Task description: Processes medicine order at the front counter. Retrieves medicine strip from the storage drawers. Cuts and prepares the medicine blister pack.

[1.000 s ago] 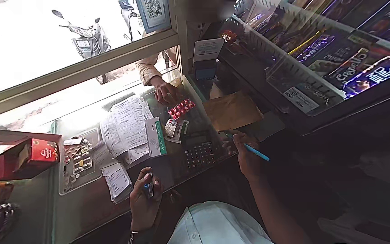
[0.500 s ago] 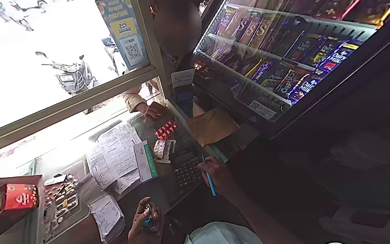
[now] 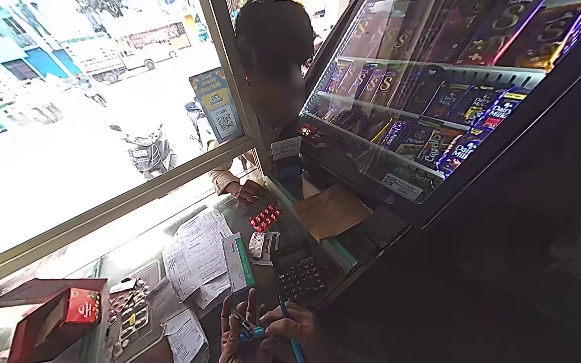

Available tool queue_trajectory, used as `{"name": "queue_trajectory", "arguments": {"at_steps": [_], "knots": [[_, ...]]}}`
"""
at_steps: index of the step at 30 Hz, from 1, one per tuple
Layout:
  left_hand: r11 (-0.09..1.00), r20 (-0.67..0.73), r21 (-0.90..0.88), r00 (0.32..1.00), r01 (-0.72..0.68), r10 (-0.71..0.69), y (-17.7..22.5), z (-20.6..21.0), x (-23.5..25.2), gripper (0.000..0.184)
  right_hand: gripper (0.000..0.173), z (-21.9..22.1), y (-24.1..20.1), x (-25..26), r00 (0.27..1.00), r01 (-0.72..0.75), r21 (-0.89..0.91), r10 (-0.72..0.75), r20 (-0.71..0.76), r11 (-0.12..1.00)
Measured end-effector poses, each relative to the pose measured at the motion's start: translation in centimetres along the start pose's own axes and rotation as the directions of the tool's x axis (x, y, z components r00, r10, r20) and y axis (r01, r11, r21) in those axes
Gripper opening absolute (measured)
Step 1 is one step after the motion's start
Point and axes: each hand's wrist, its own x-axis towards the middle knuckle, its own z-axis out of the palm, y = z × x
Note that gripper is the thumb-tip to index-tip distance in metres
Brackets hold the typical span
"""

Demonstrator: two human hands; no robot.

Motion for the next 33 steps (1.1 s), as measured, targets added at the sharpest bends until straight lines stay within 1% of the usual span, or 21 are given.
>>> {"name": "queue_trajectory", "arguments": {"at_steps": [3,5,7,9,10,11,12,14,15,17,19,21,22,23,25,27,29,31,33], "knots": [[0.998,-0.054,0.066,0.998,-0.017,0.02,-0.6,-0.3,-0.2,0.026,0.012,0.1,-0.3,-0.2,0.999,-0.021,0.033,0.019,0.051,0.999],[0.999,-0.115,0.04,0.993,-0.013,0.017,-0.5,-0.8,-0.3,0.026,0.01,0.3,-0.4,-0.5,1.0,-0.014,0.058,0.012,0.025,0.998],[1.0,-0.191,0.022,0.982,-0.003,0.007,0.1,-1.3,-0.7,0.026,0.008,0.5,-0.6,-0.8,0.999,0.04,0.118,-0.036,-0.031,0.992],[1.0,-0.212,0.019,0.977,0.019,-0.014,1.0,-2.4,-1.4,0.026,0.01,0.0,-0.8,-0.7,0.997,0.069,0.164,-0.062,-0.044,0.984],[0.999,-0.188,0.023,0.982,0.022,-0.018,1.5,-3.1,-1.8,0.024,0.015,-0.2,-0.7,-0.6,0.998,0.061,0.188,-0.055,-0.034,0.98],[0.999,-0.149,0.035,0.989,0.031,-0.026,2.0,-3.7,-2.4,0.021,0.023,-0.6,-0.5,-0.7,1.0,0.026,0.229,-0.023,-0.016,0.973],[0.998,-0.124,0.05,0.992,0.037,-0.03,2.3,-4.0,-2.9,0.021,0.034,-0.9,-0.4,-0.7,0.999,-0.037,0.291,0.039,0.0,0.956],[0.998,-0.133,0.052,0.991,0.03,-0.023,2.8,-4.4,-4.3,0.022,0.05,-1.3,-0.2,-1.0,0.98,-0.198,0.435,0.186,0.071,0.878],[0.998,-0.147,0.054,0.989,0.022,-0.014,2.8,-4.6,-5.1,0.023,0.055,-1.2,-0.1,-1.1,0.968,-0.251,0.469,0.232,0.098,0.847],[0.995,-0.187,0.098,0.982,-0.006,0.025,2.5,-5.1,-7.0,0.022,0.053,-0.7,0.2,-1.7,0.952,-0.305,0.451,0.255,0.169,0.839],[0.984,-0.254,0.176,0.966,0.0,0.045,2.0,-5.6,-9.0,0.021,0.044,0.3,0.8,-2.2,0.941,-0.308,0.409,0.213,0.263,0.859],[0.962,-0.298,0.265,0.954,0.065,0.018,1.8,-5.8,-11.2,0.024,0.035,2.2,0.8,-2.9,0.917,-0.329,0.4,0.187,0.353,0.855],[0.937,-0.279,0.331,0.96,0.112,-0.017,1.9,-6.0,-12.2,0.025,0.034,3.2,0.6,-3.3,0.902,-0.342,0.412,0.173,0.394,0.844],[0.905,-0.261,0.397,0.964,0.156,-0.052,2.2,-6.3,-13.2,0.02,0.033,4.4,0.2,-3.6,0.89,-0.348,0.426,0.152,0.43,0.835],[0.872,-0.203,0.46,0.976,0.165,-0.078,3.2,-7.2,-15.0,0.013,0.032,6.8,-0.9,-3.8,0.871,-0.344,0.468,0.089,0.483,0.814],[0.875,-0.172,0.475,0.985,0.091,-0.008,5.0,-8.3,-16.8,0.012,0.032,9.8,-2.2,-3.7,0.844,-0.333,0.495,0.02,0.536,0.803],[0.879,-0.213,0.477,0.971,0.007,0.108,7.8,-9.7,-19.0,0.008,0.033,13.8,-3.5,-3.8,0.812,-0.334,0.512,-0.034,0.582,0.791],[0.894,-0.296,0.443,0.929,-0.071,0.221,10.9,-11.7,-21.9,0.005,0.033,18.4,-5.1,-4.2,0.773,-0.347,0.509,-0.067,0.631,0.788],[0.907,-0.4,0.385,0.856,-0.168,0.328,14.3,-14.6,-25.9,0.004,0.033,23.5,-7.3,-5.1,0.714,-0.361,0.495,-0.107,0.692,0.79]]}}
